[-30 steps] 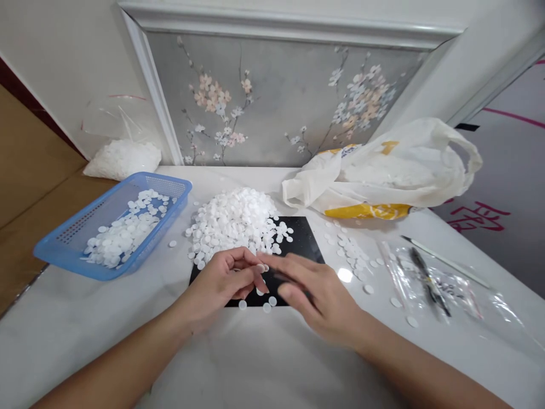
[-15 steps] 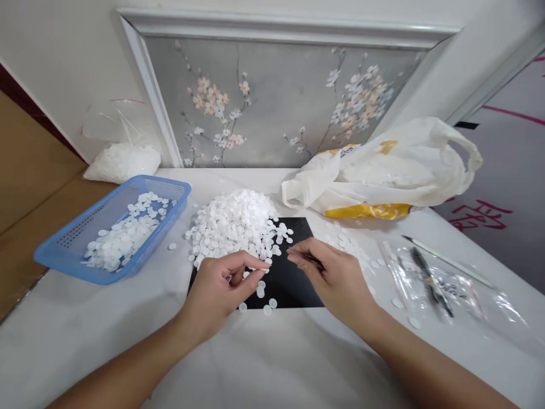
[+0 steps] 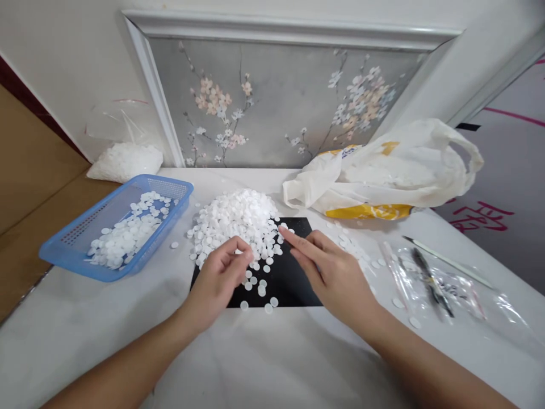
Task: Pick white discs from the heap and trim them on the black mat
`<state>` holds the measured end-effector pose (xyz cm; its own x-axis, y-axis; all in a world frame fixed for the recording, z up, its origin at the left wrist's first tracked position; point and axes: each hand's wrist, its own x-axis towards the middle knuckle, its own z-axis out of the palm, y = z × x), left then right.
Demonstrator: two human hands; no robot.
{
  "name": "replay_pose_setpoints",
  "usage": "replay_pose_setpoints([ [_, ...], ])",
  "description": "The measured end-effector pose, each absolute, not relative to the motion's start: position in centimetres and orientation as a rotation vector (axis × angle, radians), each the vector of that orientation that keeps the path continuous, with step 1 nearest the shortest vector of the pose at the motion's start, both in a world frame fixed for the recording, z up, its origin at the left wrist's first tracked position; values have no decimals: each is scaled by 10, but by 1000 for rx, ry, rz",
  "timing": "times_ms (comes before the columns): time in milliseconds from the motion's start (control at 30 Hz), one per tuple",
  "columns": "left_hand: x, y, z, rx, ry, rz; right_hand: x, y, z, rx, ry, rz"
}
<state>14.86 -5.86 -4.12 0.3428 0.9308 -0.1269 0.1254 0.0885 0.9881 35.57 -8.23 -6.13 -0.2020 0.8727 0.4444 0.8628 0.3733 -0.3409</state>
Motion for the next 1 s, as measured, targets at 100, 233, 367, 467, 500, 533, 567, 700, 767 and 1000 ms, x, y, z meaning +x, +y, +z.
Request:
replay_pose_setpoints([
  [100,144,-48,-42,1035,1007,891,374,-72,-67,-1847,-2206,-33],
  [233,136,-37,-45,973,1030,823,389,-68,-65,-2192,-2240,152],
  [367,135,-35,-52,1022,1050,676,386,-70,-60,-2268,-2264,309],
  [467,139,-39,-55,1014,1060,636,382,-69,-61,-2230,-2289,353],
  [500,140,-40,-55,1008,1065,632,382,-69,-63,-2218,-2294,354],
  [533,141,-41,-55,1005,1069,632,382,-69,-66,-2204,-2294,344],
  [567,142,-42,-54,1004,1073,634,382,-68,-68,-2185,-2289,325],
  [700,142,-43,-52,1025,1083,650,385,-68,-74,-2086,-2214,172],
  [767,142,-43,-54,1057,1073,646,385,-68,-72,-2022,-2177,138],
  [1000,139,-38,-55,1083,1044,593,362,-75,-59,-1611,-2149,702],
])
